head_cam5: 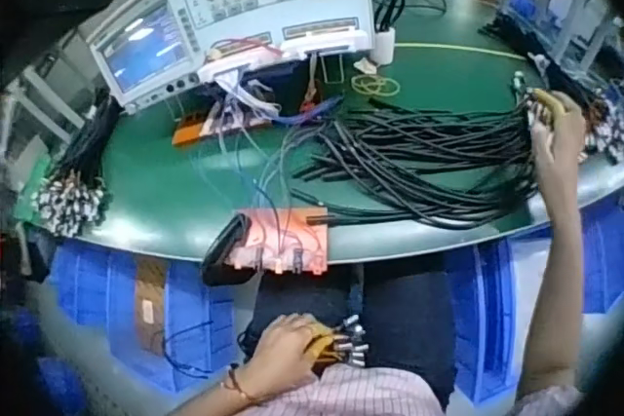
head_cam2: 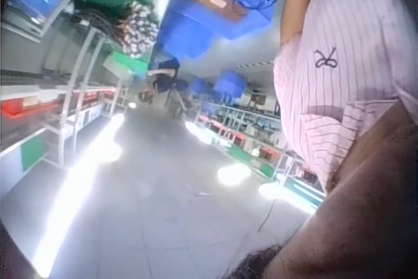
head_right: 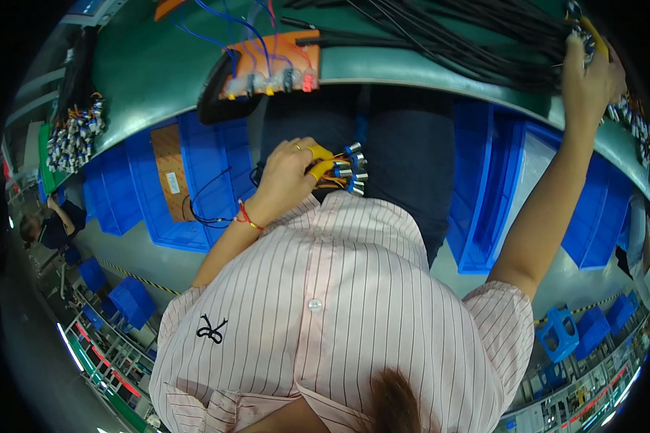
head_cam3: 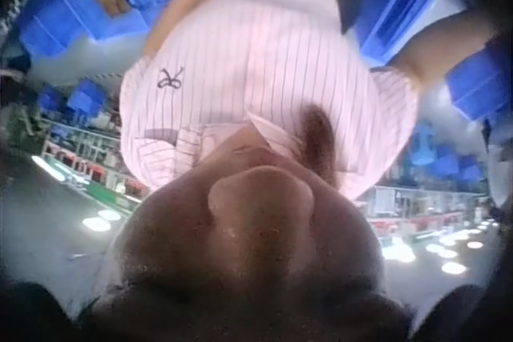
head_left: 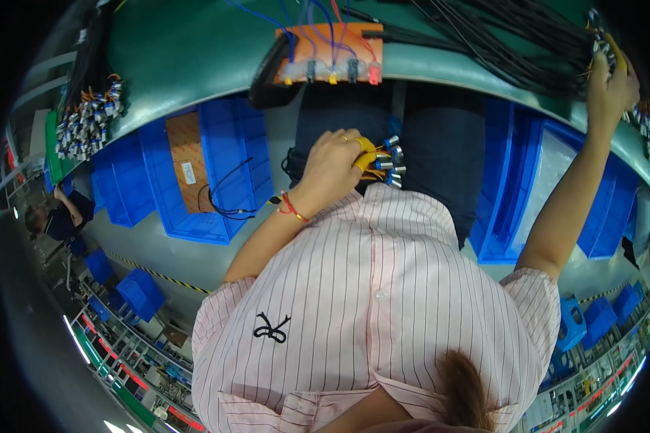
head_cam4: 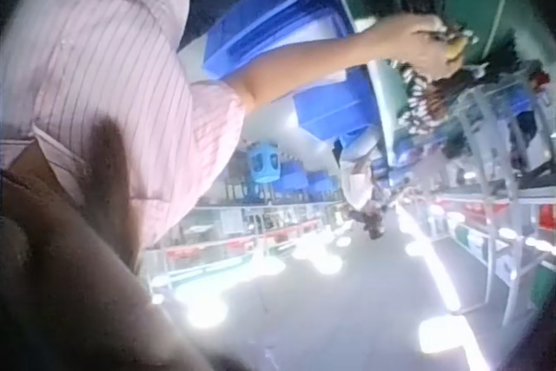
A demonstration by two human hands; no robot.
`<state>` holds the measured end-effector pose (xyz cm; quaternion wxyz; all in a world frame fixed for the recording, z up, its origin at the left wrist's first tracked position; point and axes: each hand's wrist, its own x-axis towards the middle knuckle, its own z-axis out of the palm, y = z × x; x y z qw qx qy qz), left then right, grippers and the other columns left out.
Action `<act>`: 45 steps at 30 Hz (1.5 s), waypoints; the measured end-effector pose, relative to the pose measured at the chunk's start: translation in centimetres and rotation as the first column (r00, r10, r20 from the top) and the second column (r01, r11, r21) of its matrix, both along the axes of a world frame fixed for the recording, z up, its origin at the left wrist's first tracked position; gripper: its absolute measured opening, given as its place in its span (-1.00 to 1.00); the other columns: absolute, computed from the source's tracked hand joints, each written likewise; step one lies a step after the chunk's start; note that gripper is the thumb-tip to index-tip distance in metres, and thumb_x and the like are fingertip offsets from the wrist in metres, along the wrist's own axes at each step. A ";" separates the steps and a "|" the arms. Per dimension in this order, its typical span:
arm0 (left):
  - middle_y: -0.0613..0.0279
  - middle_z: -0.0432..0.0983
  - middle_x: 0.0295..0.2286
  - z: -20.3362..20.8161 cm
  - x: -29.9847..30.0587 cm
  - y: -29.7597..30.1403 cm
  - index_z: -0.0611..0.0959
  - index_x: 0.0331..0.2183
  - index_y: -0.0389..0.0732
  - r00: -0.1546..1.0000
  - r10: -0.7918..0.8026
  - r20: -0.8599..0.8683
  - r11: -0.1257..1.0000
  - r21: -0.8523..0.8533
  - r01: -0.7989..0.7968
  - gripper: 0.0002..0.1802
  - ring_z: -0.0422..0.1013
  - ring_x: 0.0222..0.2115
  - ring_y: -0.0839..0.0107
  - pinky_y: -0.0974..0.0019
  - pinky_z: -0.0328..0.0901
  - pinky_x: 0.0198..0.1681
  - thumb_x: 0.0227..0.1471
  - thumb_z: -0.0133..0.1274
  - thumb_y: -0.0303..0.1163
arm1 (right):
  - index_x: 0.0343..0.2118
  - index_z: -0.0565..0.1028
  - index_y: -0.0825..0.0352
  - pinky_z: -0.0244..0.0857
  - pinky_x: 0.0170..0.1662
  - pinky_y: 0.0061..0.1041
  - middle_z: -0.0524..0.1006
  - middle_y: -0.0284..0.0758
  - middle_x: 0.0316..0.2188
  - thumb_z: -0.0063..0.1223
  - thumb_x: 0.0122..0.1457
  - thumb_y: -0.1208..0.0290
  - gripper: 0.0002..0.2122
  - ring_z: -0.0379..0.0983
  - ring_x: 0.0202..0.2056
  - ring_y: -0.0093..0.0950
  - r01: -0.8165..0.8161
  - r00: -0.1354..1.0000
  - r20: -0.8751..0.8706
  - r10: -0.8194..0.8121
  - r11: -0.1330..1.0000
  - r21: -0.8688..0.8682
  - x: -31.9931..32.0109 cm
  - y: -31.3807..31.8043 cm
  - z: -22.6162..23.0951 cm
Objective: The person is testing electrical cables using a testing machine/fixture at an assembly line.
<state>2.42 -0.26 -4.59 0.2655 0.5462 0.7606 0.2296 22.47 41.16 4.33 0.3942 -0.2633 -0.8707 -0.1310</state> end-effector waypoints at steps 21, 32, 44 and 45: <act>0.23 0.53 -0.31 2.6 -1.4 0.4 0.58 -0.19 -0.37 0.742 0.125 0.658 0.972 0.070 -0.226 -0.78 0.44 -0.32 0.54 0.49 0.32 -0.20 0.13 -0.02 -0.50 | -0.01 0.32 0.48 0.21 -0.24 -0.51 0.24 -0.39 -0.52 -0.13 0.25 0.39 -0.68 0.16 -0.50 -0.56 -0.984 0.170 -0.812 -0.559 -0.055 -0.169 3.3 -14.6 -1.2; 0.17 0.51 -0.32 2.8 -2.3 -2.3 0.51 -0.06 -0.25 -0.171 -0.155 0.973 0.710 -0.011 -0.704 -0.64 0.39 -0.32 0.44 0.45 0.31 -0.32 0.15 0.01 -0.28 | -0.35 0.37 0.45 -0.07 -0.40 -0.51 0.11 -0.37 -0.60 -0.08 0.01 0.41 -0.80 -0.01 -0.52 -0.53 -0.991 0.124 -0.777 -0.617 -0.117 -0.065 6.5 -12.3 -2.9; 0.28 0.33 -0.60 5.1 -2.3 -0.4 0.46 -0.08 -0.32 -0.078 0.012 0.997 0.782 -0.058 -0.620 -0.68 0.14 -0.72 0.69 0.61 0.09 -0.64 0.24 -0.13 -0.30 | -0.61 0.19 0.28 -0.08 -0.28 -0.48 0.12 -0.35 -0.59 -0.11 -0.03 0.31 -0.80 0.00 -0.45 -0.49 -0.912 0.395 -0.784 -0.479 -0.098 -0.400 1.1 -17.4 -3.8; 0.28 0.33 -0.60 4.7 -2.2 -0.6 0.46 -0.09 -0.32 -0.093 0.019 0.996 0.781 -0.073 -0.621 -0.69 0.13 -0.72 0.69 0.61 0.08 -0.63 0.24 -0.13 -0.31 | -0.62 0.19 0.28 -0.09 -0.28 -0.48 0.11 -0.36 -0.59 -0.13 -0.02 0.29 -0.79 0.00 -0.45 -0.49 -0.904 0.424 -0.803 -0.418 -0.134 -0.407 1.1 -17.4 -4.2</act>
